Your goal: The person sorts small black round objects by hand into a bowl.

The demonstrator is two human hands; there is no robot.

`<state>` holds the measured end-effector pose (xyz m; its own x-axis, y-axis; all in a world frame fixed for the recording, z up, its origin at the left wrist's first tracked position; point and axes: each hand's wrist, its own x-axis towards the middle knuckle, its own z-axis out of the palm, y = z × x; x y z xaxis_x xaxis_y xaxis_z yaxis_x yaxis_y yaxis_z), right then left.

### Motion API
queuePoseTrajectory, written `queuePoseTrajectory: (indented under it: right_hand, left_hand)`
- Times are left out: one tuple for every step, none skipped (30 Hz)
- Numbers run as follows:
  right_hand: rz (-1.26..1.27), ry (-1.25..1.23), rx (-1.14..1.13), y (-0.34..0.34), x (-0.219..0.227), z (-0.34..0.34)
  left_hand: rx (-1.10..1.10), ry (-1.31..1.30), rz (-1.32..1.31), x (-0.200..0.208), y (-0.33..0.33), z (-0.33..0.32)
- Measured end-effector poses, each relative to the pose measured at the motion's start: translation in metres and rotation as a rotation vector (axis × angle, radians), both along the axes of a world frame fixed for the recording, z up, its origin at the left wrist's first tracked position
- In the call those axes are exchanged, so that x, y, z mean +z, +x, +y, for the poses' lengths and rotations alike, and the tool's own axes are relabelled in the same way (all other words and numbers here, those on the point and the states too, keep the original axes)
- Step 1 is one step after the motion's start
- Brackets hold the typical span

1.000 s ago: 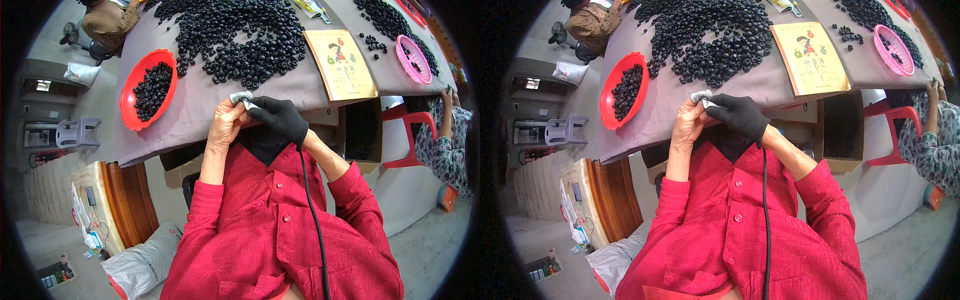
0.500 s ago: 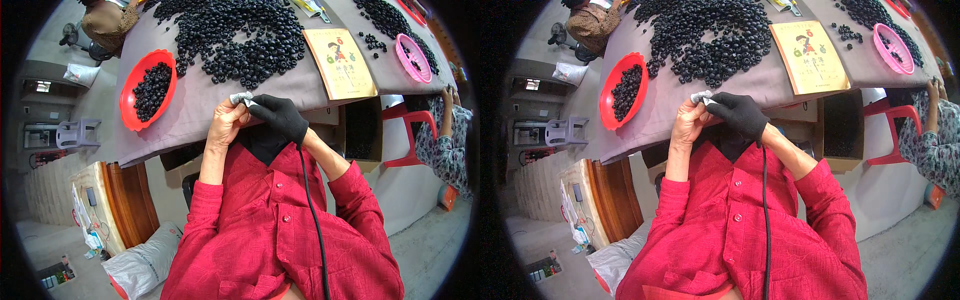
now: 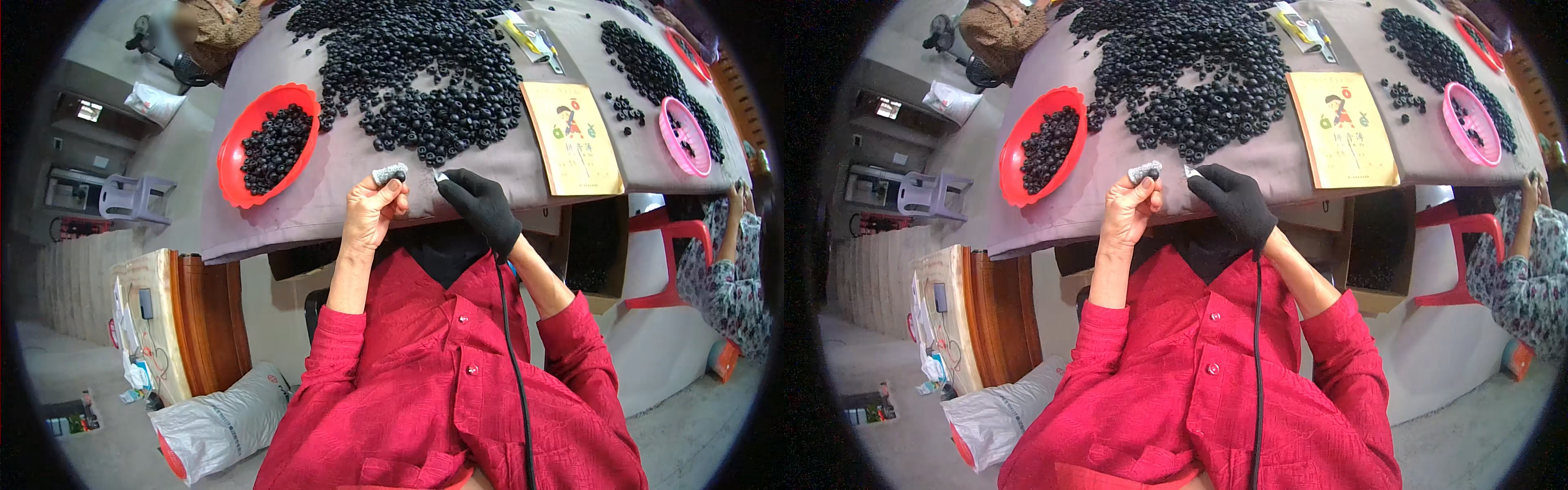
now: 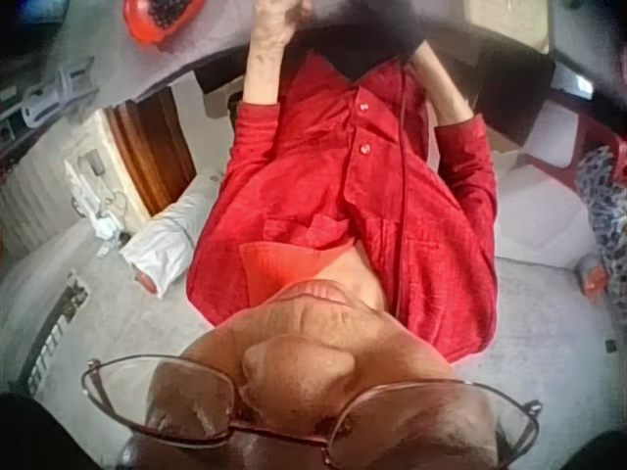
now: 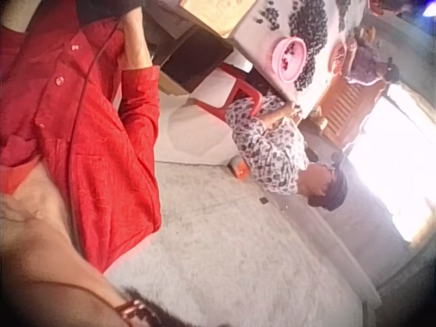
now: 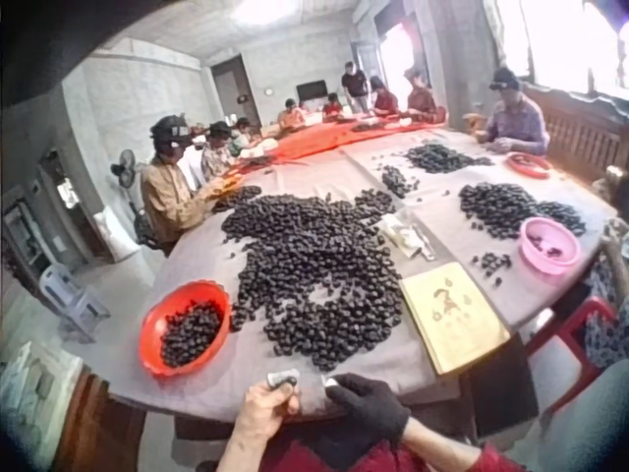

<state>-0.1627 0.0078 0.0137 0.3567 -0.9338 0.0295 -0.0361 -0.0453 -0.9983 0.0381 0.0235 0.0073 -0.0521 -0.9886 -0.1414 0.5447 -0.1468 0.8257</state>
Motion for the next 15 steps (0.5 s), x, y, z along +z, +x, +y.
queuePoseTrajectory:
  right_hand:
    - [-0.013,0.032,-0.003,0.001,0.001,0.0]
    - [-0.026,0.065,-0.006,0.001,0.002,0.001]
    - [-0.028,0.059,0.004,0.001,0.005,0.001]
    - [-0.003,0.07,0.001,0.001,0.009,0.002]
    - [0.021,0.082,-0.002,0.001,0.012,0.003]
    - [0.019,0.077,0.007,0.001,0.013,0.004]
    - [0.004,0.074,0.0,0.002,0.015,0.005]
    - [-0.012,0.071,-0.008,0.002,0.015,0.005]
    - [-0.016,0.068,-0.002,0.002,0.013,0.006]
    - [0.0,0.022,-0.004,0.001,0.01,0.005]
    - [0.016,-0.023,-0.008,0.0,0.008,0.004]
    - [0.014,-0.024,-0.012,0.001,0.008,0.004]
    - [0.028,0.019,-0.008,0.0,0.009,0.004]
    - [0.04,0.063,-0.002,0.0,0.009,0.005]
    - [0.04,0.065,-0.011,0.0,0.007,0.005]
  left_hand:
    - [0.01,-0.007,-0.002,0.002,0.003,0.001]
    - [0.022,-0.025,-0.022,0.005,0.006,0.002]
    - [0.034,-0.043,-0.044,0.008,0.009,0.003]
    - [0.043,-0.048,-0.046,0.01,0.012,0.003]
    - [0.055,-0.061,-0.053,0.012,0.015,0.003]
    - [0.066,-0.075,-0.061,0.014,0.018,0.004]
    - [0.073,-0.079,-0.065,0.016,0.02,0.004]
    - [0.089,-0.098,-0.075,0.018,0.023,0.004]
    - [0.103,-0.117,-0.086,0.02,0.025,0.004]
    - [0.102,-0.12,-0.088,0.023,0.028,0.003]
    - [0.144,-0.141,-0.168,0.028,0.035,0.002]
    - [0.185,-0.162,-0.247,0.033,0.043,0.001]
    - [0.233,-0.214,-0.26,0.039,0.054,-0.002]
    - [0.339,-0.201,-0.365,0.049,0.064,-0.005]
    - [0.404,-0.167,-0.385,0.06,0.074,-0.009]
